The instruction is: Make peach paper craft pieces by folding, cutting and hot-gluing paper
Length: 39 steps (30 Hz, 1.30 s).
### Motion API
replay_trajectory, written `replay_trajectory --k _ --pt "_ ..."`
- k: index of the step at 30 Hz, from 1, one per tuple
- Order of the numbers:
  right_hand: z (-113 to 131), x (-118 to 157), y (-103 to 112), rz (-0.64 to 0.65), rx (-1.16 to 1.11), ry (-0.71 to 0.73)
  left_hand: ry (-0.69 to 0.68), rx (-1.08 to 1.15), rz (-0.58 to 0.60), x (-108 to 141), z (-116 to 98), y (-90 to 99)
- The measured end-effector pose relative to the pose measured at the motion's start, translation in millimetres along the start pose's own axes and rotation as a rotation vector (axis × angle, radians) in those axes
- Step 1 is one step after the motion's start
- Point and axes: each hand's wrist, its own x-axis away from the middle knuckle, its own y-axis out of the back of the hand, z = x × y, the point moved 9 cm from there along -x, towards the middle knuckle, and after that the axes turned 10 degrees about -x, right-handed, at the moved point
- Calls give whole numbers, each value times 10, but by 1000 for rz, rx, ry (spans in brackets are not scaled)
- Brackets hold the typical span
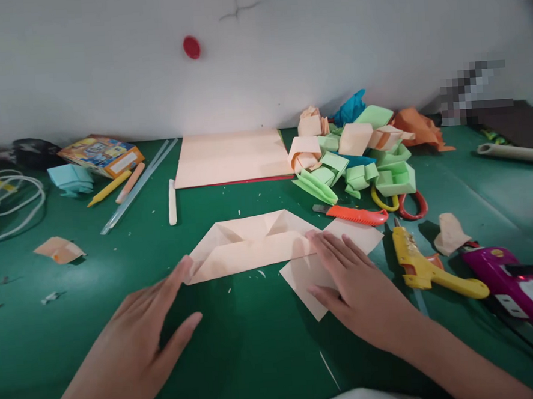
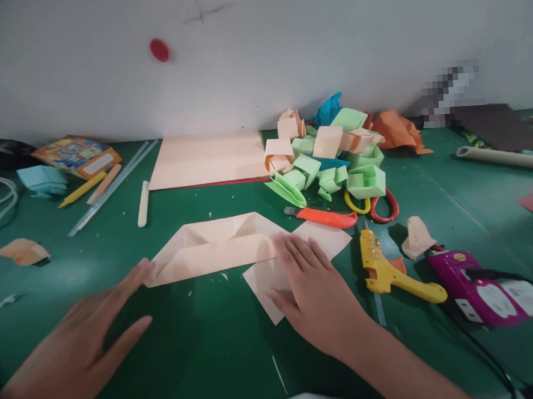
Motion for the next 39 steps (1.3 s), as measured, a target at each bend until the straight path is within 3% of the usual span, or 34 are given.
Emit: replay_trajectory --k 3,5,8,10,13,17,21,27,30,33,36,39 --pt "-101 1 259 -74 -52 -70 115 105 -35 -170 210 126" --pt "-162 -31 497 -138 -57 -117 207 158 23 -351 370 145" --pt "-150 -208 838 -203 -17 -119 240 178 62 -749 471 191" --pt "-84 -442 941 -171 -2 -98 170 146 106 -1064 386 177" --pt "57 -890 861 -45 45 -46 1 52 181 -1447 91 100" --pt "239 -1344 446 177 100 66 -103 -56 249 -1638 -243 6" --pt "373 -1452 182 262 118 166 -167 -77 249 -1602 -411 15" --pt "494 -1276 301 294 2 263 -94 31 250 -1426 -434 47" --pt "520 -1132 352 342 -197 280 -276 50 134 -1306 -609 112" --pt "591 -983 324 354 -267 404 -526 134 17 -1124 -778 202" --pt "656 -784 224 345 -135 613 -651 189 -69 -905 -800 282" --pt "615 -558 153 309 33 737 -659 153 -121 -632 -748 256"
